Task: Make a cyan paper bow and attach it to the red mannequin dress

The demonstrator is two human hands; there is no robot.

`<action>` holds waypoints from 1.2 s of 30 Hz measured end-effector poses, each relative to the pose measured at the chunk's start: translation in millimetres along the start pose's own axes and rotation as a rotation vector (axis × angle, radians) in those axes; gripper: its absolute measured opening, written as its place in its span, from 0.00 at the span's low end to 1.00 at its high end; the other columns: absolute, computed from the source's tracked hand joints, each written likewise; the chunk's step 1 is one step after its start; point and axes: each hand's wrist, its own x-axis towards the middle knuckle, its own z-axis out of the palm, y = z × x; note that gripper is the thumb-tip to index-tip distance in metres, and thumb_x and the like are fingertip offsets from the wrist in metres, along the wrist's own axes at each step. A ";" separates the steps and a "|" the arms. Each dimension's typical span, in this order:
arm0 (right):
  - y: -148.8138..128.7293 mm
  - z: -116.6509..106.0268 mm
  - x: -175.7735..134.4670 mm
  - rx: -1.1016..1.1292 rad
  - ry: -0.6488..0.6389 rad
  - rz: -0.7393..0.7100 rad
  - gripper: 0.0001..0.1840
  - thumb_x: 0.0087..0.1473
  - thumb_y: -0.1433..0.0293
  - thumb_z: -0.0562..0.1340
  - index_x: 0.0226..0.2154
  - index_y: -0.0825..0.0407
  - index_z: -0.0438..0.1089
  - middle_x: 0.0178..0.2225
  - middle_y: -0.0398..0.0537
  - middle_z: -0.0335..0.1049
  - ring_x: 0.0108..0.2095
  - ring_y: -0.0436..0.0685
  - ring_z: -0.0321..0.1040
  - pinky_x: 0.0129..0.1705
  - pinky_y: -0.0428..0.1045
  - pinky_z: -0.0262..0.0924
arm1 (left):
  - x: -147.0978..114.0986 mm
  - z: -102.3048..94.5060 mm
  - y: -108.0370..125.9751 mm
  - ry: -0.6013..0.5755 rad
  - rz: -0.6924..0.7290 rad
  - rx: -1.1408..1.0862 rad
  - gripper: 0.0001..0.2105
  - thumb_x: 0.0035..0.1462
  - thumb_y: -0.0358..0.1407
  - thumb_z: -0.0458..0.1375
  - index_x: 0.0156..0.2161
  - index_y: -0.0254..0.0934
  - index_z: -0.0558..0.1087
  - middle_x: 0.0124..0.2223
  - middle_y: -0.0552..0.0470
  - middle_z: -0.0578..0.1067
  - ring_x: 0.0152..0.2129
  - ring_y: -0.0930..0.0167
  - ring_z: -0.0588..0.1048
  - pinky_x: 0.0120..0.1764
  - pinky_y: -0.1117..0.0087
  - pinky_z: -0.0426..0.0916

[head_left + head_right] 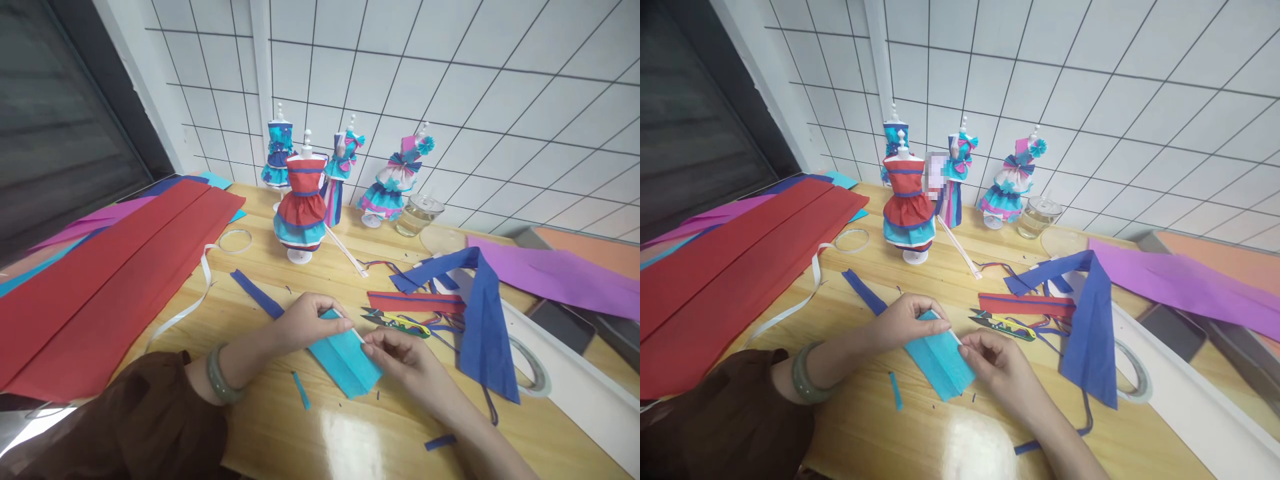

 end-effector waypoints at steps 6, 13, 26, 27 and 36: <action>-0.4 -6.3 2.7 0.096 0.106 0.055 0.13 0.51 0.60 0.58 0.25 0.53 0.67 0.23 0.42 0.64 0.26 0.51 0.60 0.29 0.46 0.55 | 2.6 -1.6 -4.6 0.113 -0.100 -0.141 0.14 0.42 0.44 0.60 0.27 0.33 0.72 0.22 0.55 0.70 0.20 0.76 0.66 0.24 0.76 0.58; 5.1 -12.4 5.3 0.241 0.315 0.100 0.12 0.48 0.60 0.61 0.26 0.52 0.66 0.24 0.41 0.63 0.25 0.49 0.58 0.28 0.44 0.53 | 3.1 -1.0 -5.2 0.088 -0.155 -0.350 0.15 0.42 0.45 0.60 0.24 0.31 0.71 0.20 0.55 0.69 0.17 0.78 0.64 0.23 0.76 0.58; 6.0 -6.2 5.0 0.181 0.221 0.056 0.12 0.47 0.60 0.61 0.26 0.52 0.68 0.21 0.42 0.64 0.23 0.50 0.59 0.25 0.45 0.54 | -2.6 0.3 0.0 -0.215 -0.241 -0.204 0.19 0.43 0.47 0.58 0.33 0.32 0.75 0.27 0.51 0.74 0.22 0.74 0.68 0.26 0.75 0.60; 5.5 -4.9 4.7 0.170 0.211 0.052 0.12 0.47 0.60 0.61 0.26 0.52 0.68 0.21 0.41 0.63 0.22 0.50 0.59 0.25 0.45 0.54 | -4.0 -0.3 -1.2 -0.264 -0.226 -0.145 0.17 0.42 0.46 0.59 0.32 0.32 0.75 0.25 0.52 0.73 0.21 0.75 0.67 0.25 0.76 0.59; 5.9 -14.7 4.2 0.127 0.442 0.005 0.15 0.50 0.59 0.58 0.33 0.54 0.68 0.25 0.47 0.69 0.26 0.54 0.65 0.30 0.48 0.60 | -3.5 -1.1 -9.2 -0.295 -0.288 -0.281 0.15 0.43 0.43 0.60 0.31 0.31 0.73 0.26 0.52 0.73 0.22 0.74 0.69 0.26 0.75 0.61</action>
